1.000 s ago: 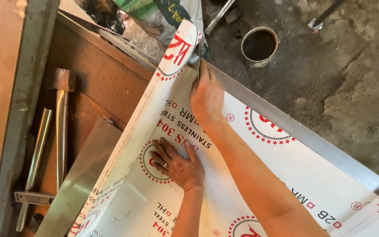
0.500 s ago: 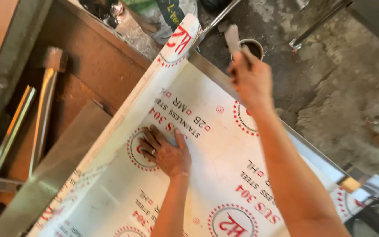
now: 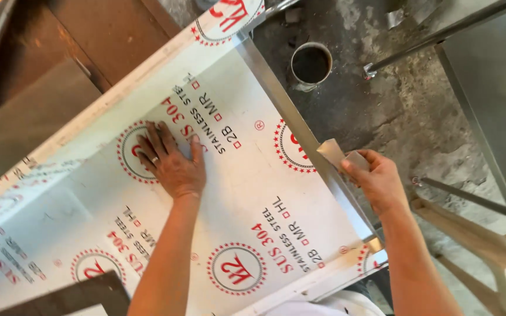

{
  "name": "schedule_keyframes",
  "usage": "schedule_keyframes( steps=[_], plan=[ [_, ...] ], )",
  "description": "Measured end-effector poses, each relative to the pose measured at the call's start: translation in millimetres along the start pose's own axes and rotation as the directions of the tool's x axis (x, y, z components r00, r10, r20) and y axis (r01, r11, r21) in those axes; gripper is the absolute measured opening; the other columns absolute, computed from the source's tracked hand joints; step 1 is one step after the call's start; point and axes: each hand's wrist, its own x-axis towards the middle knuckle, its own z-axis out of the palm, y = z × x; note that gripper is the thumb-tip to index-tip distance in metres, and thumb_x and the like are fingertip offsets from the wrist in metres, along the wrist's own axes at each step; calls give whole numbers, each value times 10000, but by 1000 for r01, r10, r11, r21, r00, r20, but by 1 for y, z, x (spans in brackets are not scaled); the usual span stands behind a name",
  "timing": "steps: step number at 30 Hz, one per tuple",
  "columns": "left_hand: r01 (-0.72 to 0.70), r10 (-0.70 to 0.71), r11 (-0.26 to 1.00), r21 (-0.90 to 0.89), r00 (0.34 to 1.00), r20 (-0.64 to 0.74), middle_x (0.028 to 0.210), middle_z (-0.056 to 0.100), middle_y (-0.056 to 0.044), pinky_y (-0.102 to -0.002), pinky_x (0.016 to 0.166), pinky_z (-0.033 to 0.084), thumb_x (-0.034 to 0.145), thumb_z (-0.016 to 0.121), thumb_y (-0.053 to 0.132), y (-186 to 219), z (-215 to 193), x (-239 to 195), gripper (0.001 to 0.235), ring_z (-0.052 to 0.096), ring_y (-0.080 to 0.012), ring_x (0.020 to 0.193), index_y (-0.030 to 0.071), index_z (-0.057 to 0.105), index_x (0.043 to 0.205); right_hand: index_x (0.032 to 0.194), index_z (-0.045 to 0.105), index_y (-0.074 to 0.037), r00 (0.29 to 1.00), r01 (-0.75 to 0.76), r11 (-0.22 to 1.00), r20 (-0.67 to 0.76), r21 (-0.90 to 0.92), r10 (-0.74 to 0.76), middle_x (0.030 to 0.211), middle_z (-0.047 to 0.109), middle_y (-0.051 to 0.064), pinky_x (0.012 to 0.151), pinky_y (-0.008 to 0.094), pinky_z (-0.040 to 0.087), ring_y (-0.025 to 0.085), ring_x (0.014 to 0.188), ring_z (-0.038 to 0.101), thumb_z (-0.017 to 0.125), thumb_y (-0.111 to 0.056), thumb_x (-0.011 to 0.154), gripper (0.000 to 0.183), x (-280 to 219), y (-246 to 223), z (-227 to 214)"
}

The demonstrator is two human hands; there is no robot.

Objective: Smoothing and cleaning the edges of a stainless steel sheet using an angle grinder and manual tools.

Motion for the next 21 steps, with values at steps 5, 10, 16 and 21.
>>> schedule_keyframes(
  steps=[5,10,16,21],
  plan=[
    [15,-15,1000,5,1000,-10,1707,276,-164,-587,1279,87,1023,604,503,3,-2,-1,785,185,-440,1573,36,373,1610,1077,713,33,1000,-13,997,-5,-72,12,920,714,75,673,238,538,99,773,652,833,-201,835,357,14,-9,5],
    [12,-12,1000,-3,1000,-20,1710,285,-135,-570,1284,91,1029,635,484,3,-1,-2,778,197,-421,1578,72,358,1628,1015,682,-3,994,66,961,-65,-267,-86,902,718,52,653,211,577,71,752,688,809,-318,872,368,16,-45,33],
    [36,-36,999,2,999,-5,1716,283,-113,-565,1291,104,1033,645,469,7,-6,-3,760,199,-407,1583,82,373,1628,1009,695,43,1000,31,968,4,-248,-31,803,706,84,534,257,428,102,630,558,812,-323,928,393,16,-60,43],
    [45,-45,999,-4,999,-2,1719,282,-104,-565,1294,103,1027,670,465,2,-4,-5,769,190,-402,1591,77,384,1627,1077,712,-12,998,59,977,47,-205,-50,879,748,52,559,251,542,89,672,657,802,-208,842,320,1,-38,13]
  ],
)
